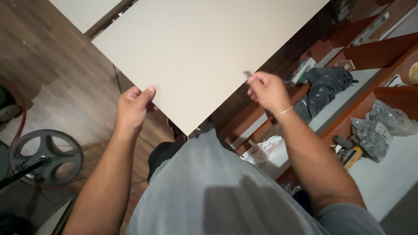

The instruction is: Trimming the excess edge banding from a laminate board using a utility knife

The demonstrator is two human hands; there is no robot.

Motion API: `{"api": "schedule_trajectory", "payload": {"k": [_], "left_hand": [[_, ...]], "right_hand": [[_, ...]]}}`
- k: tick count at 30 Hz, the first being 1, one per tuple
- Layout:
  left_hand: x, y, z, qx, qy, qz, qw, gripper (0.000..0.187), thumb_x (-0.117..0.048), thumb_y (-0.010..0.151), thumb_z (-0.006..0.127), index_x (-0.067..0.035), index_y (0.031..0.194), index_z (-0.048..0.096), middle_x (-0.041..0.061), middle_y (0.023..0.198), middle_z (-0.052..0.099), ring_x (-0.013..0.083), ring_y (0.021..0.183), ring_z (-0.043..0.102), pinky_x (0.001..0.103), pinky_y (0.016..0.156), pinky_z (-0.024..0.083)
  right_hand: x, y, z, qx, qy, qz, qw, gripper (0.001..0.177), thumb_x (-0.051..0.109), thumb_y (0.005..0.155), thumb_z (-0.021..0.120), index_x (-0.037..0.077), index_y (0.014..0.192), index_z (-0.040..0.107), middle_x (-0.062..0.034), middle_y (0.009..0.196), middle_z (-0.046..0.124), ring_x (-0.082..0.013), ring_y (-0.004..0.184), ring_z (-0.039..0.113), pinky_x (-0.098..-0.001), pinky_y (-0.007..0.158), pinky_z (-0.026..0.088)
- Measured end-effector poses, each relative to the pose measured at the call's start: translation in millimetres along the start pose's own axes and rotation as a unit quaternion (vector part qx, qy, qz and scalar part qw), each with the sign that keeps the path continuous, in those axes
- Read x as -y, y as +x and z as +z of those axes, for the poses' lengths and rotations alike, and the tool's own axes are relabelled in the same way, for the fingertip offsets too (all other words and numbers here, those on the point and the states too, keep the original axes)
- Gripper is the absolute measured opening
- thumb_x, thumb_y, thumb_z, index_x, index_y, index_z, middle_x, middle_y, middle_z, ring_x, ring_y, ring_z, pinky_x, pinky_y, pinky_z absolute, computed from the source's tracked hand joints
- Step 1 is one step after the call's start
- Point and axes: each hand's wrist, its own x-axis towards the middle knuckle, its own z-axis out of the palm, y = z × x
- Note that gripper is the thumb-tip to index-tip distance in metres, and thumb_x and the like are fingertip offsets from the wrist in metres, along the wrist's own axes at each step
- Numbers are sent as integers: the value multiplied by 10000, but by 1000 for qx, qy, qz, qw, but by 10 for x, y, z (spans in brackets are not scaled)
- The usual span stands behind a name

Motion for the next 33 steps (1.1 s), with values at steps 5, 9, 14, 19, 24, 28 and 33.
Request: {"api": "schedule_trajectory", "payload": {"k": [5, 9, 14, 19, 24, 28, 33], "left_hand": [[-55, -6, 45, 1, -12, 1, 1000, 220, -178, 968, 755, 26, 975, 674, 165, 726, 711, 226, 570, 728, 330, 520, 603], [-18, 30, 26, 8, -9, 5, 1000, 211, -174, 968, 752, 21, 952, 672, 180, 696, 707, 245, 547, 730, 332, 489, 592], [-75, -5, 43, 3, -7, -5, 1000, 227, -173, 964, 754, 36, 941, 670, 193, 708, 706, 258, 546, 730, 349, 510, 613], [-38, 25, 10, 3, 0, -1, 1000, 228, -172, 959, 762, 33, 924, 671, 194, 690, 700, 258, 537, 727, 348, 501, 611], [54, 68, -21, 5, -9, -7, 1000, 231, -163, 960, 755, 44, 921, 658, 192, 697, 694, 247, 538, 724, 330, 510, 615], [-45, 18, 29, 6, -13, -3, 1000, 221, -151, 961, 747, 45, 919, 654, 193, 695, 691, 243, 524, 717, 329, 494, 609], [116, 104, -33, 15, -24, 0, 1000, 219, -148, 956, 748, 41, 916, 646, 177, 693, 682, 233, 534, 720, 317, 497, 612]], "right_hand": [[-67, -96, 218, 26, 22, 12, 999, 193, 166, 984, 610, 28, 997, 745, -157, 717, 727, -178, 570, 704, -280, 539, 629], [0, -267, 359, 35, 13, 21, 999, 203, 166, 989, 603, 26, 993, 751, -148, 712, 729, -181, 553, 702, -281, 518, 618], [130, -420, 450, 39, 5, 27, 999, 198, 168, 975, 610, 42, 974, 762, -140, 712, 739, -177, 556, 710, -277, 532, 619], [141, -517, 526, 46, 13, 21, 999, 188, 159, 976, 613, 35, 948, 752, -140, 695, 731, -177, 545, 702, -276, 511, 605], [119, -517, 546, 35, 32, 25, 999, 184, 143, 975, 606, 43, 937, 756, -129, 672, 718, -159, 522, 686, -254, 467, 590], [77, -518, 575, 40, 52, 22, 998, 176, 119, 969, 612, 18, 930, 751, -157, 670, 712, -174, 517, 679, -263, 461, 582], [161, -612, 583, 39, 56, 10, 998, 184, 119, 985, 600, 18, 905, 731, -154, 659, 692, -164, 515, 657, -251, 459, 565]]}}
